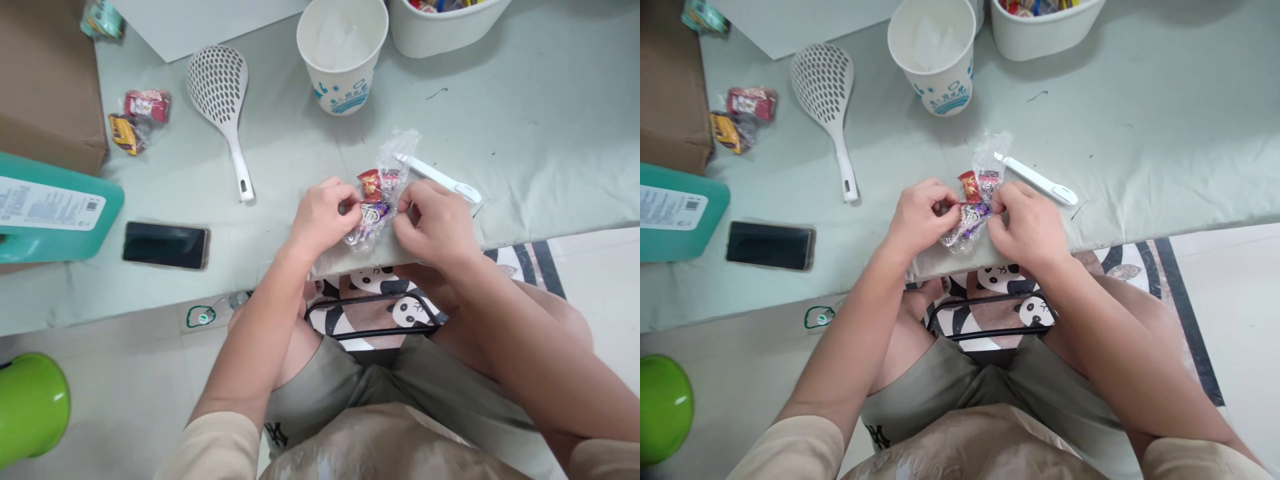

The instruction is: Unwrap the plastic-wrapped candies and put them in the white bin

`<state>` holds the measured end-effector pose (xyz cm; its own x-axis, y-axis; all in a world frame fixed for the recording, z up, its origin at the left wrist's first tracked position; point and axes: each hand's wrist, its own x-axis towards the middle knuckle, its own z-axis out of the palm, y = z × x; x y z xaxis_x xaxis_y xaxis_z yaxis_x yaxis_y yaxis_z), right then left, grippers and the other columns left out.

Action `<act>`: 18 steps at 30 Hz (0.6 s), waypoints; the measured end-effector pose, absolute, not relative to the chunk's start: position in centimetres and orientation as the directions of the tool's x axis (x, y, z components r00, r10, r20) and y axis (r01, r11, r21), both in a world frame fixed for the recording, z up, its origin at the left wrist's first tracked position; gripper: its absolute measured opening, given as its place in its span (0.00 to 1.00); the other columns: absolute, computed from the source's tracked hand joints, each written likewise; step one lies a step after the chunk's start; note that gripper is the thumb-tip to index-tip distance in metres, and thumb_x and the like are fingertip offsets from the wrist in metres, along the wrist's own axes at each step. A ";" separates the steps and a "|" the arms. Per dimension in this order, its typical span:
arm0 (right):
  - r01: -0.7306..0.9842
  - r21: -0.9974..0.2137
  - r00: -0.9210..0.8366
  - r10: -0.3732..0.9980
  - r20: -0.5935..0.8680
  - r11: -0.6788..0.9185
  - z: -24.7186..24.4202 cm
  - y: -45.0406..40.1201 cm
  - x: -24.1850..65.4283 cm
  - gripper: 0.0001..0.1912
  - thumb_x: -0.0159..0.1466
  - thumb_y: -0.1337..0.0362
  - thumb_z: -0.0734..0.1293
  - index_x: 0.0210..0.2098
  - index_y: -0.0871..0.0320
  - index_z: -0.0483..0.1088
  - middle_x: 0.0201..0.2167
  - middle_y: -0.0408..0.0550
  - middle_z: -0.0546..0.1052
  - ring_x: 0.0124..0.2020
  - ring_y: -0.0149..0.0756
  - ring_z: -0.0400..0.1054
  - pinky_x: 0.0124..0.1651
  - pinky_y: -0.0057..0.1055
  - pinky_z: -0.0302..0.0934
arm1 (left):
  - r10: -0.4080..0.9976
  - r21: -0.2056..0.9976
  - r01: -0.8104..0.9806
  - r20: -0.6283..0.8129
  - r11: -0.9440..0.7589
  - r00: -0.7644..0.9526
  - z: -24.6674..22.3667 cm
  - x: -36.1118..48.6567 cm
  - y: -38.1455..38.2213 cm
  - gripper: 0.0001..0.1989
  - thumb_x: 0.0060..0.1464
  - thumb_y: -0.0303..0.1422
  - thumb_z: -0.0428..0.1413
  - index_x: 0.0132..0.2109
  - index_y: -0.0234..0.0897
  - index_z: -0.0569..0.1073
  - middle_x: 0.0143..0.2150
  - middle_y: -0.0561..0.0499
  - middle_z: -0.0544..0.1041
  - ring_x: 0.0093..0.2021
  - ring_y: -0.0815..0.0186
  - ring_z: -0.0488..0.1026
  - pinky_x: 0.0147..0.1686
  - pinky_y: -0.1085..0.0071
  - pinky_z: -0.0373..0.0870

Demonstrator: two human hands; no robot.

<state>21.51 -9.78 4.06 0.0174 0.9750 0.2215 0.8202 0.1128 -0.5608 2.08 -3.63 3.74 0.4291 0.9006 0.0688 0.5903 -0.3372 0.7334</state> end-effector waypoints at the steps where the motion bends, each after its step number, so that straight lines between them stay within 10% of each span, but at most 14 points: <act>1: 0.825 -0.557 0.034 0.977 0.212 0.092 4.2 -9.8 21.6 0.03 0.54 0.66 0.63 0.28 0.52 0.62 0.24 0.45 0.70 0.26 0.38 0.63 0.32 0.36 0.55 | 0.902 0.732 0.595 0.062 -0.333 0.428 3.8 2.1 -3.6 0.06 0.52 0.23 0.59 0.29 0.37 0.77 0.30 0.54 0.71 0.28 0.71 0.65 0.32 0.70 0.63; 12: 0.821 -0.571 0.095 0.991 0.093 -0.025 4.9 -10.5 23.5 0.05 0.51 0.68 0.63 0.22 0.53 0.61 0.24 0.48 0.71 0.28 0.42 0.64 0.32 0.39 0.55 | 0.906 0.735 0.594 0.066 -0.328 0.419 3.9 2.2 -3.6 0.07 0.49 0.24 0.57 0.26 0.37 0.71 0.28 0.55 0.68 0.27 0.70 0.64 0.31 0.68 0.60; 18: 0.751 -0.654 0.122 0.954 0.276 0.093 4.5 -10.4 22.6 0.08 0.59 0.64 0.64 0.38 0.54 0.72 0.39 0.52 0.75 0.37 0.44 0.71 0.39 0.44 0.67 | 0.914 0.735 0.586 0.113 -0.341 0.390 3.8 2.3 -3.4 0.13 0.56 0.28 0.56 0.24 0.38 0.67 0.24 0.54 0.68 0.27 0.68 0.67 0.32 0.67 0.64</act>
<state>22.65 -10.36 4.46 0.1219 0.9535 0.2756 0.7506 0.0931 -0.6542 2.33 -3.39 3.81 0.3903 0.9137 0.1132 0.5858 -0.3413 0.7351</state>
